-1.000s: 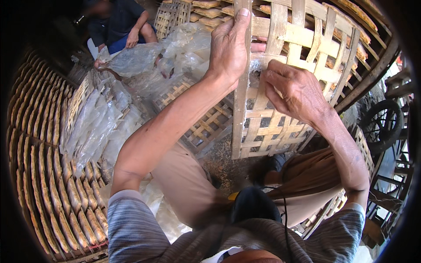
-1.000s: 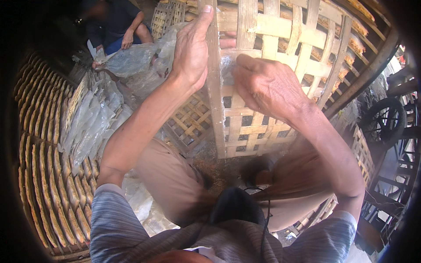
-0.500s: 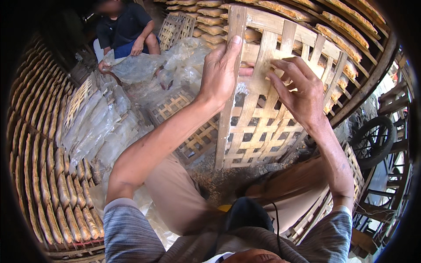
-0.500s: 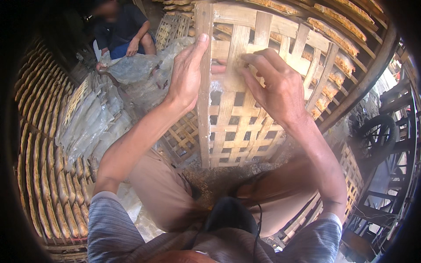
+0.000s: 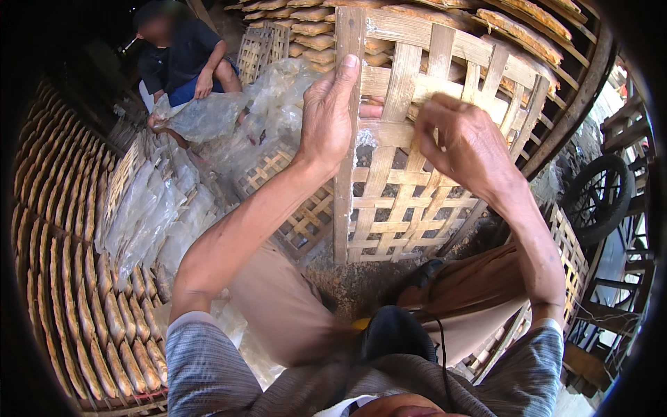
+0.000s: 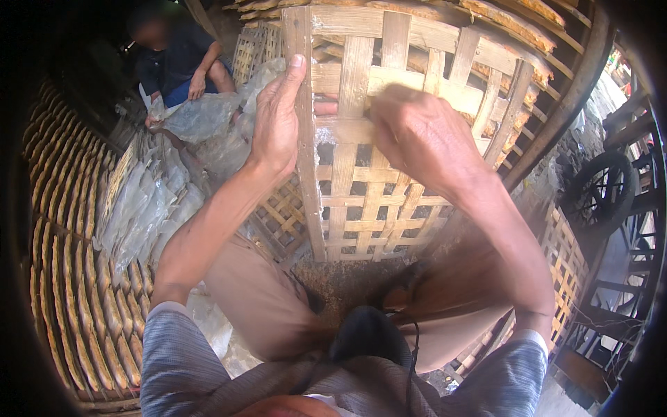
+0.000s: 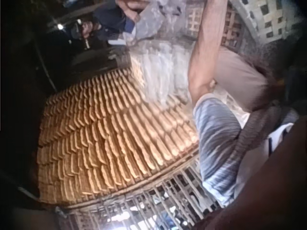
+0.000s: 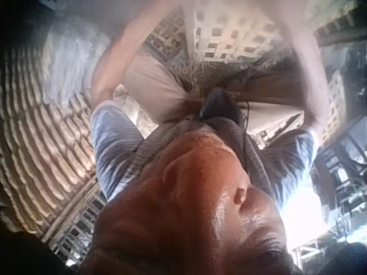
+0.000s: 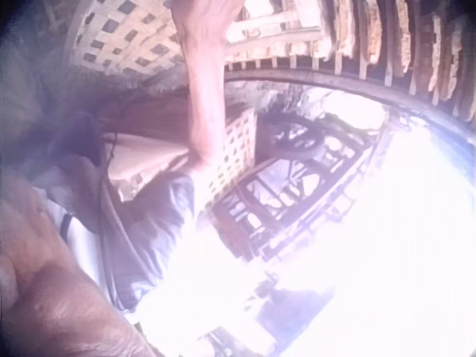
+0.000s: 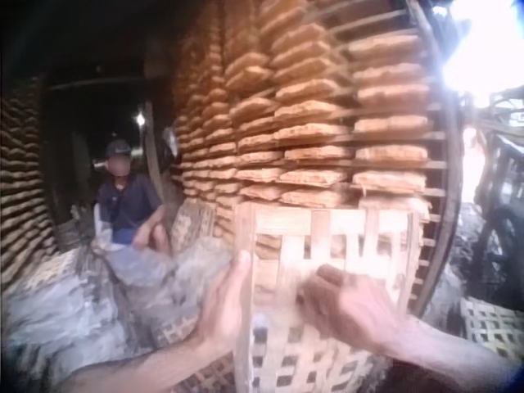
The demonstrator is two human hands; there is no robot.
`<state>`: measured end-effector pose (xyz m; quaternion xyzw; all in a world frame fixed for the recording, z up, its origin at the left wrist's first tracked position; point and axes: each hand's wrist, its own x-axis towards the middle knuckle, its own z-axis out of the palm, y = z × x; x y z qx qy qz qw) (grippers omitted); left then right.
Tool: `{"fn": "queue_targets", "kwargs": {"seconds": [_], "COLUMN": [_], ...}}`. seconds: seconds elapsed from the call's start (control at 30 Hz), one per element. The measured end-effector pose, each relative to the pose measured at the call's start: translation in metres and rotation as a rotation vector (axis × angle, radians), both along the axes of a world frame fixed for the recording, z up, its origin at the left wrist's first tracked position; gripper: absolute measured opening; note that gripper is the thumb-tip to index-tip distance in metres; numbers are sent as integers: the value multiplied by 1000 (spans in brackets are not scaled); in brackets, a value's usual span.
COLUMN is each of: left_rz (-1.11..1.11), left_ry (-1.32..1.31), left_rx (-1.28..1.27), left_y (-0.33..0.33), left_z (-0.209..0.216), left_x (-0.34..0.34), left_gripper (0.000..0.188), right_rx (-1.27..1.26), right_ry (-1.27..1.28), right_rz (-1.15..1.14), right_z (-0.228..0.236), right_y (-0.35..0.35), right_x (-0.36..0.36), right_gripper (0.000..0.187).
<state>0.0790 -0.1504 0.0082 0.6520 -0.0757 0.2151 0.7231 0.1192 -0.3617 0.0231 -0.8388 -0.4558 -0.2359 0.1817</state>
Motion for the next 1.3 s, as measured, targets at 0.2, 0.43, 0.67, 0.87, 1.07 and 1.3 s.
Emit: {"fn": "queue_targets", "kwargs": {"seconds": [0.2, 0.43, 0.67, 0.87, 1.07, 1.3], "left_rz": [8, -28, -34, -2, 11, -70], "left_ry": [25, 62, 149, 127, 175, 198], "left_rx": [64, 79, 103, 205, 139, 192], "left_y": [1, -10, -11, 5, 13, 6], "left_z": [-12, -25, -38, -43, -48, -58], "left_x": [-3, -11, -15, -17, -20, -24], "left_gripper": [56, 56, 51, 51, 55, 58], "right_rx": [206, 330, 411, 254, 179, 343], "right_ry": [92, 366, 641, 290, 61, 32], "right_rz": [84, 134, 218, 240, 168, 228], "right_z": [26, 10, -13, -18, -31, -18], "right_y": [4, 41, 41, 34, 21, 29], "right_x": [-8, 18, 30, 23, 23, 55], "right_gripper": [11, 15, 10, 18, 31, 30]}}
